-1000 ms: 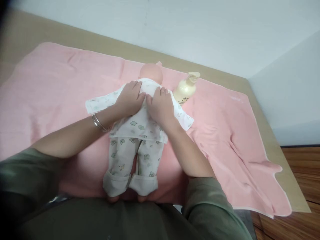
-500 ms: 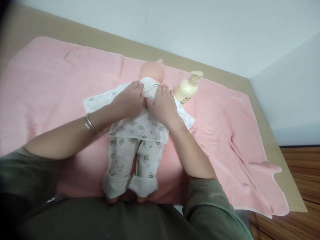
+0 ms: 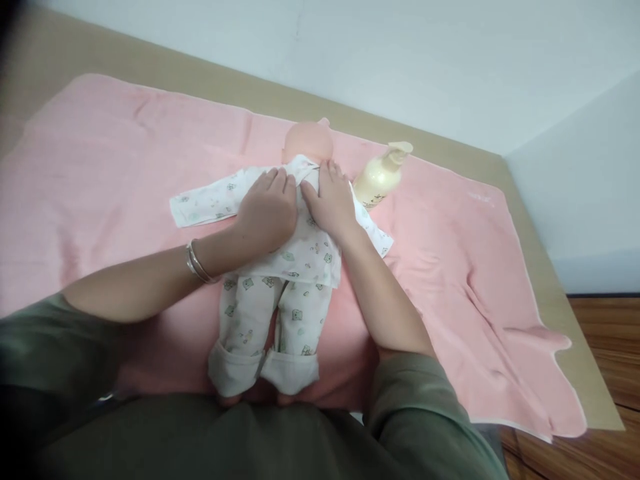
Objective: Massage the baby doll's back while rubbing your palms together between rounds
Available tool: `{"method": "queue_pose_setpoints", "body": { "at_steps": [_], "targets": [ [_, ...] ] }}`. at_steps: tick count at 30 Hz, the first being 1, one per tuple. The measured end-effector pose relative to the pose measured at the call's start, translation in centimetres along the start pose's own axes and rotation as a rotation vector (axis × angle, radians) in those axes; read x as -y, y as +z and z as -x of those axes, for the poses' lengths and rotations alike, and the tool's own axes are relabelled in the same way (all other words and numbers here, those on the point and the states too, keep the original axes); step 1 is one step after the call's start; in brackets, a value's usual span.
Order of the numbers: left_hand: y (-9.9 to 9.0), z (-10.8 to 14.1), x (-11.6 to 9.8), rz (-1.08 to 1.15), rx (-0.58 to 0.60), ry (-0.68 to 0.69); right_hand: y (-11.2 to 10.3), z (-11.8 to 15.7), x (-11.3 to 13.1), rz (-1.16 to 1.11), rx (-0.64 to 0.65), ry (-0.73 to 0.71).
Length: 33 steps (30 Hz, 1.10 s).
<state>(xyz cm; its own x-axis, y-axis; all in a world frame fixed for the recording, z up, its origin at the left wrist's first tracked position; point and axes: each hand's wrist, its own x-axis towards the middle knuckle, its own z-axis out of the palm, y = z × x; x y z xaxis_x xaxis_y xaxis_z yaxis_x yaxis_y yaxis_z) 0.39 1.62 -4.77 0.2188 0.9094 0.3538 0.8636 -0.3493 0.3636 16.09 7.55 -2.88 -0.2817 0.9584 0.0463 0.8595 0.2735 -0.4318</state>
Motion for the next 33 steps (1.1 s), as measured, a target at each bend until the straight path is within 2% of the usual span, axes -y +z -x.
{"method": "queue_pose_setpoints", "body": {
  "at_steps": [4,6,9,12,14,18,21,24,28,30,33],
  "targets": [
    [0.6,-0.9,1.1,0.085,-0.034,0.005,0.7,2.2,1.6,0.052,-0.046,-0.034],
    [1.1,-1.8,2.0,0.148,-0.043,-0.062,0.8,3.7,3.1,0.061,-0.055,-0.065],
    [1.7,-2.5,2.8,0.188,-0.061,-0.156,0.4,4.8,4.7,0.057,-0.002,-0.116],
    [1.8,-2.2,2.5,0.177,-0.083,-0.169,-0.3,3.9,4.4,0.034,0.066,-0.104],
    [1.6,-1.7,2.0,0.165,-0.104,-0.147,-0.6,2.8,3.4,0.007,0.06,-0.056],
    [0.9,-0.7,1.1,0.142,-0.121,0.011,-0.7,1.4,2.1,-0.016,0.011,-0.011],
    [0.6,-0.6,1.0,0.155,-0.096,0.085,-0.5,1.7,2.4,0.012,-0.012,-0.003],
    [0.2,-1.5,1.6,0.184,-0.07,-0.005,-0.5,2.9,3.5,0.059,-0.007,0.015],
    [-0.2,-3.1,2.8,0.224,-0.045,-0.179,-0.7,4.8,4.9,0.078,0.079,0.024],
    [-0.2,-3.4,3.0,0.208,-0.05,-0.178,-0.8,5.1,5.1,0.069,0.101,0.011],
    [0.1,-2.7,2.4,0.092,-0.073,-0.087,-0.7,4.2,4.3,0.032,0.092,-0.015]
  ]
}}
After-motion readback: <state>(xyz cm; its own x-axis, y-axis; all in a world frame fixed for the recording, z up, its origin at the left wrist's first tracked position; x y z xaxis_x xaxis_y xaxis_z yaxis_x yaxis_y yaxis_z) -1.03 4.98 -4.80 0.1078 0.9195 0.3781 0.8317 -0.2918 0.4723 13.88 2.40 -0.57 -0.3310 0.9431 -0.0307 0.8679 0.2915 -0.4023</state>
